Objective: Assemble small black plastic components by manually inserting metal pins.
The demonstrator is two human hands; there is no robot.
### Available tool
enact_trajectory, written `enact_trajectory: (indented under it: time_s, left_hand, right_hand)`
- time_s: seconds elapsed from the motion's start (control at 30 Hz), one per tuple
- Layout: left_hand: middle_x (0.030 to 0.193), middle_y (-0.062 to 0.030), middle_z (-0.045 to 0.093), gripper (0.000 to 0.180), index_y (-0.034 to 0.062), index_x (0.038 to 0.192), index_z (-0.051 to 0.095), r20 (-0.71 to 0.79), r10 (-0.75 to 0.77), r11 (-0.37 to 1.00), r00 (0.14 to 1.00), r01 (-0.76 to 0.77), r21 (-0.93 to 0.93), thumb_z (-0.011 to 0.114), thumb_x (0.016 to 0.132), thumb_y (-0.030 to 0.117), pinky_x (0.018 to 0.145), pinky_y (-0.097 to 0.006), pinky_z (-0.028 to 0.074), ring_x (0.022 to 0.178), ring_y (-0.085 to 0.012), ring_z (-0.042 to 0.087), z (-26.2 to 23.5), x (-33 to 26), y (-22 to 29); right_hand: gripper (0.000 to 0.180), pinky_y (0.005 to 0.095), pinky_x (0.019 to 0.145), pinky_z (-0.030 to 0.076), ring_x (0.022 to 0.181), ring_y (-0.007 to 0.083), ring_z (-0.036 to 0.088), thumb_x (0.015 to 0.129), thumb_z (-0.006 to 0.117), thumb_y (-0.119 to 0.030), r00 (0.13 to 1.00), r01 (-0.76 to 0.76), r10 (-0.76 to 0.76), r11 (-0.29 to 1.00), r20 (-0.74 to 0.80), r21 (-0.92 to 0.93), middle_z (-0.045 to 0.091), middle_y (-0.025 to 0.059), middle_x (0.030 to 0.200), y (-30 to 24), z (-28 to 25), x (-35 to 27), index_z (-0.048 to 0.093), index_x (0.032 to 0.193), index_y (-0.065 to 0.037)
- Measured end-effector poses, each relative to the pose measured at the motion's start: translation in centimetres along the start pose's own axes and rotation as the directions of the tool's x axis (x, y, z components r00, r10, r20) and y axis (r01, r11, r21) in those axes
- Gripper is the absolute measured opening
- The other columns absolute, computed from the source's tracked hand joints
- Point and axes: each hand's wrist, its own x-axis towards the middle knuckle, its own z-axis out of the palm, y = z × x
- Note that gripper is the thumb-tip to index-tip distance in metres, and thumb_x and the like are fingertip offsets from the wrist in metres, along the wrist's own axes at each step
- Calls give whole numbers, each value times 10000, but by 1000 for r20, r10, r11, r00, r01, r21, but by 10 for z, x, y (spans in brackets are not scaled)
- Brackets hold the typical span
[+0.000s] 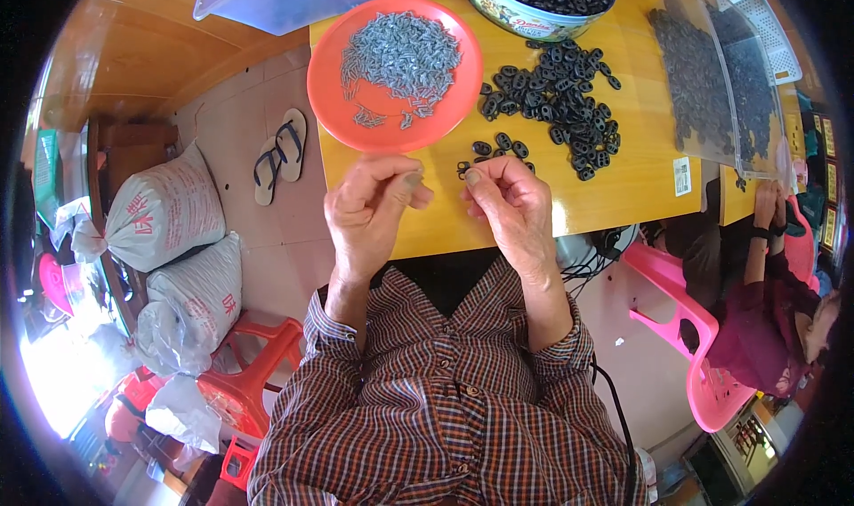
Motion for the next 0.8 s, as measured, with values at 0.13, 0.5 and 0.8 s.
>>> enact_trajectory:
  time_s: [0.13,0.5,0.8]
  left_hand:
    - [854,-106,658,122,-42,986,621,78,-202,932,976,216,-290,591,868,-52,643,-265,566,693,-169,676,9,-3,-7]
    - [889,-104,670,168,-26,1013,618,135,-285,799,949,312,-513,623,847,-55,716,-285,585,779,-169,685,10,-1,-25]
    - [874,-84,656,169,-22,985,625,128,-265,787,956,292,-544,633,827,-84,720,-287,582,772,-150,669,12,-2,-25]
  right_hand:
    - [176,178,592,444,622,53,549,906,617,-199,999,34,-34,999,5,-2,631,14,749,1,2,-3,612,912,-23]
    - [154,190,585,441,631,53,528,913,620,-157,996,84,-85,996,30,24,605,7,755,5,7,-5,591,910,-7]
    - [122,193,589,452,636,43,526,910,616,-119,987,160,-159,987,18,-15,613,5,761,5,11,-8,600,925,1]
